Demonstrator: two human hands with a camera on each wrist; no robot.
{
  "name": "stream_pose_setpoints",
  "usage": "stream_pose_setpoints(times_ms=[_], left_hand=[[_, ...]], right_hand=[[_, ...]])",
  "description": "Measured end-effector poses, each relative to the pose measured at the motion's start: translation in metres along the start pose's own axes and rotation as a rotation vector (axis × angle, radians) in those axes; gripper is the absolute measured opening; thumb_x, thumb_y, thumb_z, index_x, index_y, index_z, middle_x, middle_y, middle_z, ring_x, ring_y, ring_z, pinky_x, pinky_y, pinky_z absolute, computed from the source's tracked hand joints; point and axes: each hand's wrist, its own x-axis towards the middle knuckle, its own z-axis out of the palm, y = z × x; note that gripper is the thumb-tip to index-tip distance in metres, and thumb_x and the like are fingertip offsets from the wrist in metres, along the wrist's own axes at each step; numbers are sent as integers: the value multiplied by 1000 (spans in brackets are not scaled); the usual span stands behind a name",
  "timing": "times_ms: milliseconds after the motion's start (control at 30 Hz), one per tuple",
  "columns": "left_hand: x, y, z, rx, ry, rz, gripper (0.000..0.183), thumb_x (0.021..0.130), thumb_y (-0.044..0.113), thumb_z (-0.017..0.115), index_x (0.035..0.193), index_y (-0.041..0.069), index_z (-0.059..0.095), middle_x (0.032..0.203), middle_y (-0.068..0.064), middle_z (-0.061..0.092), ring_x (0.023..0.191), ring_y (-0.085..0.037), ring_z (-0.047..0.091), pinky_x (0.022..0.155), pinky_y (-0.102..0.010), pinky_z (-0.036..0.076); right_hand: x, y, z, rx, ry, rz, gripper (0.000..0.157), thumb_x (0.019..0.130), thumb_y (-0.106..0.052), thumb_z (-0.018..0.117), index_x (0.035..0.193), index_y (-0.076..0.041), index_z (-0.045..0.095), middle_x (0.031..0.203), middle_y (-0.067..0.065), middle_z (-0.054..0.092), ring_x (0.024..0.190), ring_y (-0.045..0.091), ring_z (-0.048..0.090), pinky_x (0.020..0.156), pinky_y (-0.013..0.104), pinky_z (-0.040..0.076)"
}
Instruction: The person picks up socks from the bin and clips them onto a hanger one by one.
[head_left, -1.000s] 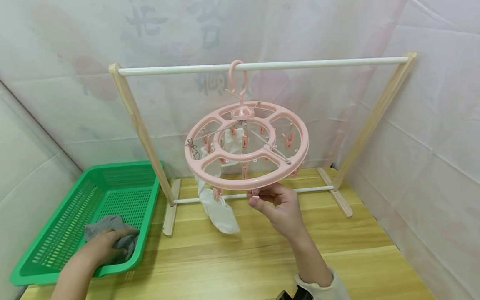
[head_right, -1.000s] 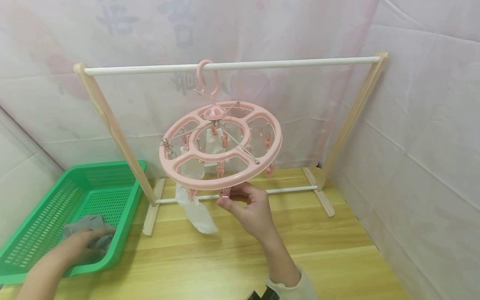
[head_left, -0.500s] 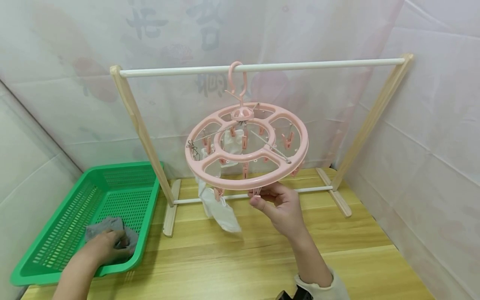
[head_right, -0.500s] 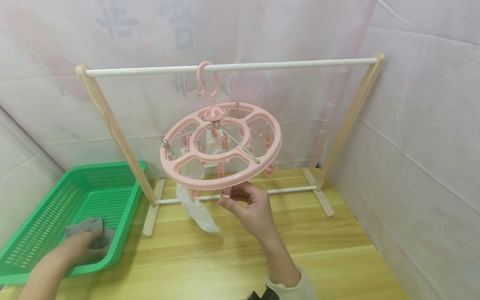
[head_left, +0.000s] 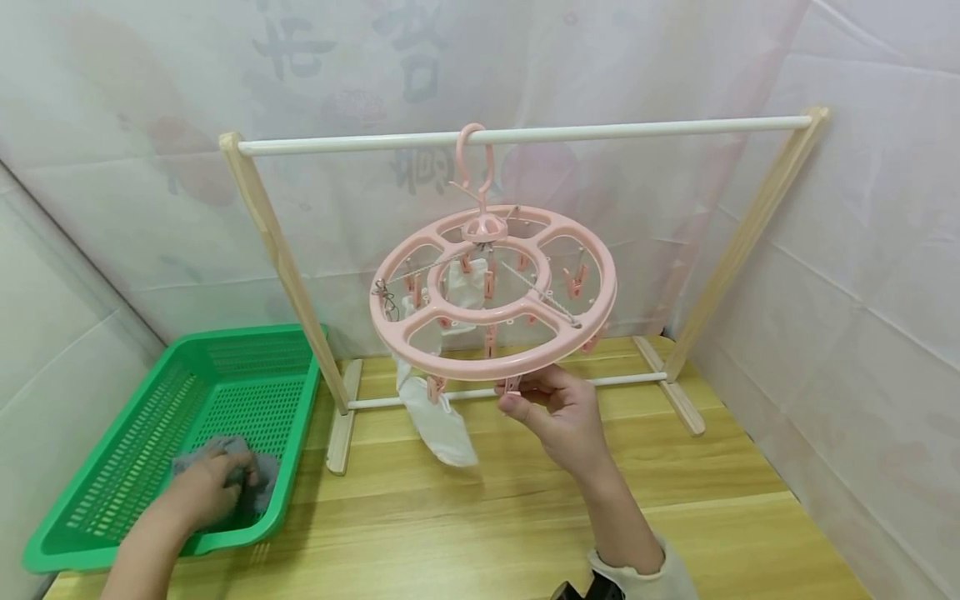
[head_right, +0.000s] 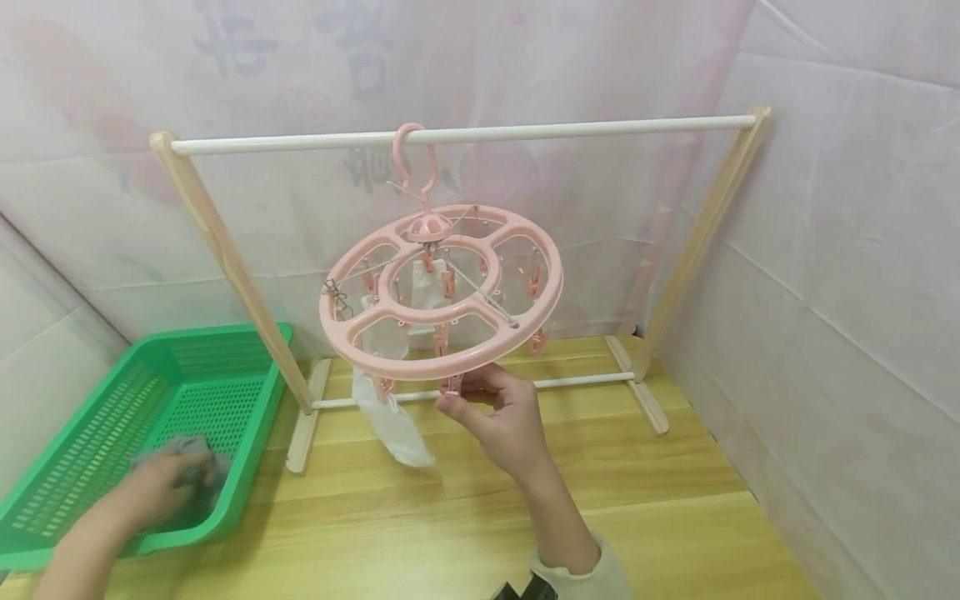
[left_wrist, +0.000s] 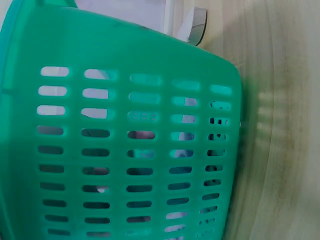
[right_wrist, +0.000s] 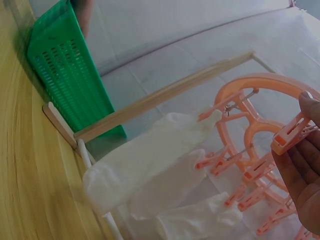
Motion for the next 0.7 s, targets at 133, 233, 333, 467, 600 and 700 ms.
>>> stream_pose_setpoints(times_ms=[133,233,333,467,600,700], left_hand=[[-6,3,-5,-16,172,12,25,87,-9,54,89,14,64,103,-14,59,80,-21,49,60,-33,36],[-12,8,-9,-61,328,1,22,94,-4,51,98,8,69,106,-16,62,67,-10,41,56,-27,33],[-16,18,-16,-133,493,8,23,99,0,50,102,7,71,101,-12,64,57,-7,36,49,-26,31],[-21,37,-29,-422,606,42,19,104,7,50,108,7,69,91,5,64,57,-4,46,46,-23,38],[-26,49,-41,-1005,582,219,19,104,0,46,112,1,64,110,8,65,96,-4,61,73,-15,52],[-27,48,-44,-1167,507,257,20,103,-2,46,114,0,62,117,3,63,103,-8,59,79,-17,52]], right_hand=[[0,0,-1,-4,4,-2,16,87,-2,75,101,3,69,90,15,70,86,17,70,77,30,59],[0,1,0,1,4,1,15,87,-1,75,100,3,69,90,13,70,86,17,70,77,30,60],[0,2,-1,0,5,0,15,87,0,74,100,4,68,90,14,70,85,17,70,76,30,59],[0,1,-1,-1,8,6,15,87,0,75,100,5,68,90,17,69,84,17,70,76,30,59],[1,1,0,4,8,10,15,87,0,75,99,6,68,90,19,69,85,17,70,76,30,59],[1,1,0,3,8,4,15,87,1,74,99,6,68,89,20,68,84,16,70,76,29,59]])
